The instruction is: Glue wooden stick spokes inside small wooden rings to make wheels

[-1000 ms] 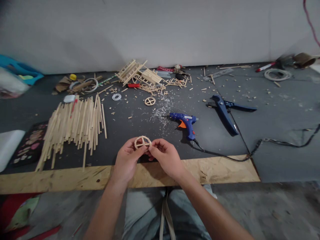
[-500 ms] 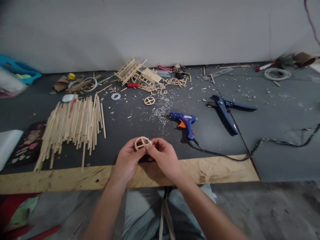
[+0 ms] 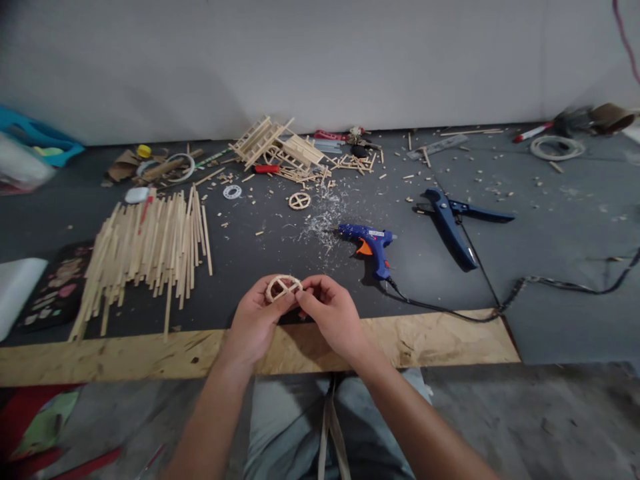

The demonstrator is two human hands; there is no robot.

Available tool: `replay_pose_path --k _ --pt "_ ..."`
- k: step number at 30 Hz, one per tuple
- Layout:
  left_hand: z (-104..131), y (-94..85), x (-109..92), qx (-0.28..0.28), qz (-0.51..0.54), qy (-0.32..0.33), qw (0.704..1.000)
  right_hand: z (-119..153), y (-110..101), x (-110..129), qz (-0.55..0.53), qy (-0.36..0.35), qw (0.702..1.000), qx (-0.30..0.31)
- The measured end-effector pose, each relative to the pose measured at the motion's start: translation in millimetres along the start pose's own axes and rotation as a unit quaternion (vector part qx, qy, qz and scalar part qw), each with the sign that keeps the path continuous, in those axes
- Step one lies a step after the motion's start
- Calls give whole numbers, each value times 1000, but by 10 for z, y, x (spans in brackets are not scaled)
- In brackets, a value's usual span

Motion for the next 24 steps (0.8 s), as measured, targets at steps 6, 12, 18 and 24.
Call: replay_pose_path --k 6,12,18,24 --pt "-2 -10 16 -6 4 3 1000 -17 -32 12 -10 -9 1000 -23" --pt "8 9 12 -7 4 9 1000 -36 -62 -9 -48 -6 997 -58" --pt "15 7 4 -19 -20 19 999 -24 -25 22 -55 -8 998 -18" --pt "33 19 -2 -24 -47 32 998 -9 4 52 -27 -15 999 10"
Point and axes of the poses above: each hand's wrist, its own z-axis away from the middle knuckle, its own y-axis out of the palm, x = y × z, the point moved 4 cm from there along -z, towards the middle knuckle, and after that the axes turned 13 degrees about -y, right-handed, at the moved point
